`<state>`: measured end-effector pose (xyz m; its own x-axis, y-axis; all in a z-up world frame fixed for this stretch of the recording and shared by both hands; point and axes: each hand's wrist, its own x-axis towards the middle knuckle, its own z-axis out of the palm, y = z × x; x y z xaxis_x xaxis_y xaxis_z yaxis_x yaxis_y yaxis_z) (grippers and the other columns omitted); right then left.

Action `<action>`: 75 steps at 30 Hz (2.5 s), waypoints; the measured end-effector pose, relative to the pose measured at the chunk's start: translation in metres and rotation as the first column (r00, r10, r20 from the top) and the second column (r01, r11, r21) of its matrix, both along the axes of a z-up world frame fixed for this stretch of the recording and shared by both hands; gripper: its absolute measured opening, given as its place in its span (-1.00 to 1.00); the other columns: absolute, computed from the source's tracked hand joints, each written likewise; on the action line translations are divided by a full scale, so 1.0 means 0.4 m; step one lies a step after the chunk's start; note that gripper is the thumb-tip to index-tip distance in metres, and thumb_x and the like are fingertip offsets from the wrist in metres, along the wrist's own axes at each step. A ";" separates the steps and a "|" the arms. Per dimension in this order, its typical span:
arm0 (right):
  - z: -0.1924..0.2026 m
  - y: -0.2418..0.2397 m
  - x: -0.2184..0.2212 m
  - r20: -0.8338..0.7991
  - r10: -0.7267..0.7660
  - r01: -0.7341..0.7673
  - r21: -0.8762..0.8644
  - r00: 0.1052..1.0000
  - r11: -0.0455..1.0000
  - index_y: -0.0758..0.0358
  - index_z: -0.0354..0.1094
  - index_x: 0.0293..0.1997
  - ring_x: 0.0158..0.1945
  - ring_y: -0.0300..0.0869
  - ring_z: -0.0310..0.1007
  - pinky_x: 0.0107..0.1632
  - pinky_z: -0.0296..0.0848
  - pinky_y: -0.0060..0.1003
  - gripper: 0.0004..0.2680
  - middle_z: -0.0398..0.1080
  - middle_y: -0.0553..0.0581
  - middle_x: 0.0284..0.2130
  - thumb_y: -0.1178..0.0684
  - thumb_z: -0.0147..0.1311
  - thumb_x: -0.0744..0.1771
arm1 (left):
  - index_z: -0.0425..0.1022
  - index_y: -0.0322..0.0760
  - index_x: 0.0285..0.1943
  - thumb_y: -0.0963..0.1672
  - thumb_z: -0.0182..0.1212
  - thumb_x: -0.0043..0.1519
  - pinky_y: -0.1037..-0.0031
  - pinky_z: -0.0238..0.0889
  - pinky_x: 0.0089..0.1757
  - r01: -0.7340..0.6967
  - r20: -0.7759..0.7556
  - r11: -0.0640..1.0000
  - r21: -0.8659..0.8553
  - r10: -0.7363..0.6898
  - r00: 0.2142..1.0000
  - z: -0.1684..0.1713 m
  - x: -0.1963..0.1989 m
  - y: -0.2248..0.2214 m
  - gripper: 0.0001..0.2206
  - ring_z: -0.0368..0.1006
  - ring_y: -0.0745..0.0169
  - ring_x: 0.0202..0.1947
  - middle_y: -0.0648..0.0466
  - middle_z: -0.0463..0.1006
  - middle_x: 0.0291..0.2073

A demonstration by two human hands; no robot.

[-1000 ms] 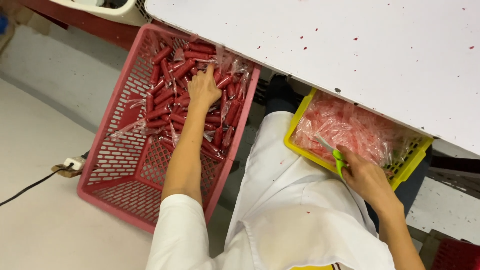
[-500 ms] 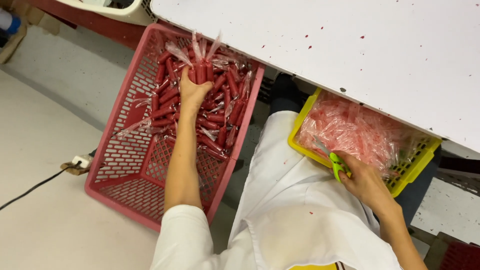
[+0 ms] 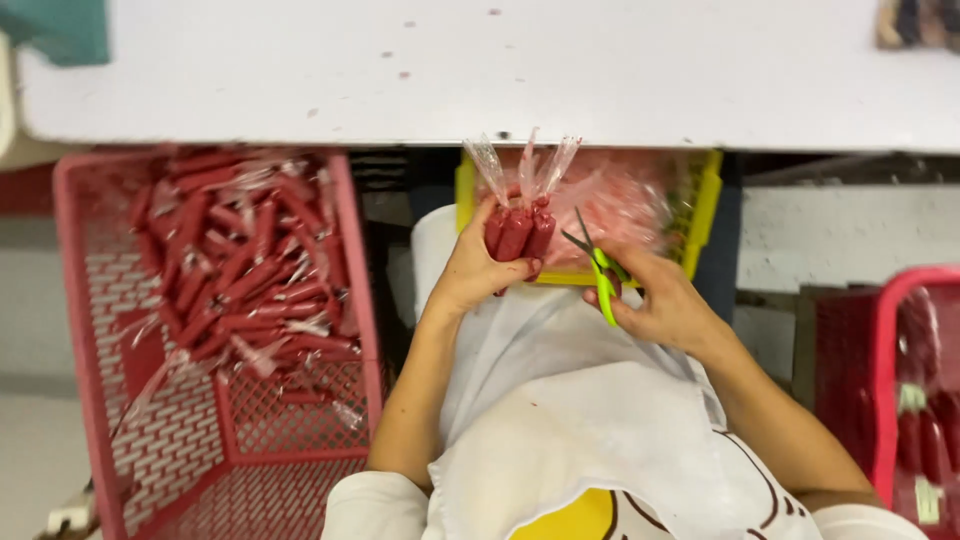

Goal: Trimming the plastic casing strings from sausages using scissors and sorting them into crates.

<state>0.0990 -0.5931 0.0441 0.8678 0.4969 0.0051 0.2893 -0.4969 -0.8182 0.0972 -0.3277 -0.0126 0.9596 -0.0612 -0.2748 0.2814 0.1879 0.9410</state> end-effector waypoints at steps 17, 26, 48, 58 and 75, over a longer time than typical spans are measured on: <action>-0.119 -0.112 -0.038 -0.776 0.137 0.343 0.421 0.616 0.840 0.36 0.23 0.30 -0.79 -0.16 0.37 -0.77 0.37 -0.34 -0.51 0.36 0.26 -0.65 0.35 0.26 0.23 | 0.19 0.19 0.46 -0.03 0.50 -0.19 0.08 0.29 0.12 0.496 -0.319 0.659 0.565 -0.380 0.868 0.084 0.077 -0.045 -0.09 0.44 -0.24 0.18 -0.12 0.54 0.09; -0.126 -0.098 -0.038 -0.753 0.130 0.306 0.410 0.644 0.860 0.31 0.23 0.32 -0.78 -0.23 0.32 -0.75 0.35 -0.41 -0.52 0.35 0.21 -0.64 0.34 0.24 0.24 | 0.27 0.05 0.45 -0.11 0.49 -0.16 0.08 0.24 0.16 0.430 -0.196 0.804 0.411 -0.382 0.903 0.027 0.059 0.028 -0.14 0.44 -0.25 0.15 -0.19 0.56 0.05; -0.104 -0.102 -0.004 -0.678 0.201 0.098 0.376 0.707 0.921 0.24 0.26 0.34 -0.62 -0.31 0.37 -0.59 0.37 -0.46 -0.50 0.39 0.12 -0.56 0.26 0.32 0.23 | 0.26 -0.13 0.45 -0.13 0.55 -0.20 0.07 0.15 0.22 0.595 -0.127 0.736 0.324 -0.589 0.798 0.100 0.099 0.016 -0.10 0.40 -0.24 0.21 -0.22 0.50 0.14; -0.123 -0.146 -0.012 -0.753 0.136 0.167 0.311 0.644 0.935 0.23 0.26 0.32 -0.73 -0.31 0.30 -0.68 0.33 -0.51 -0.53 0.35 0.11 -0.63 0.28 0.26 0.25 | 0.28 0.00 0.44 -0.12 0.47 -0.19 0.06 0.20 0.19 0.690 -0.225 0.601 0.404 -0.665 0.712 0.075 0.127 0.047 -0.14 0.39 -0.32 0.21 -0.22 0.55 0.12; -0.040 -0.106 0.051 -0.744 0.107 -0.014 0.130 0.659 0.991 0.23 0.40 0.17 -0.65 -0.35 0.23 -0.56 0.24 -0.53 -0.62 0.20 -0.05 -0.65 0.16 0.36 0.24 | 0.09 0.04 0.52 -0.10 0.39 -0.13 -0.11 0.19 0.15 0.779 -0.273 0.381 0.499 -0.783 0.558 0.186 0.137 -0.008 -0.09 0.35 -0.50 0.21 -0.28 0.46 0.22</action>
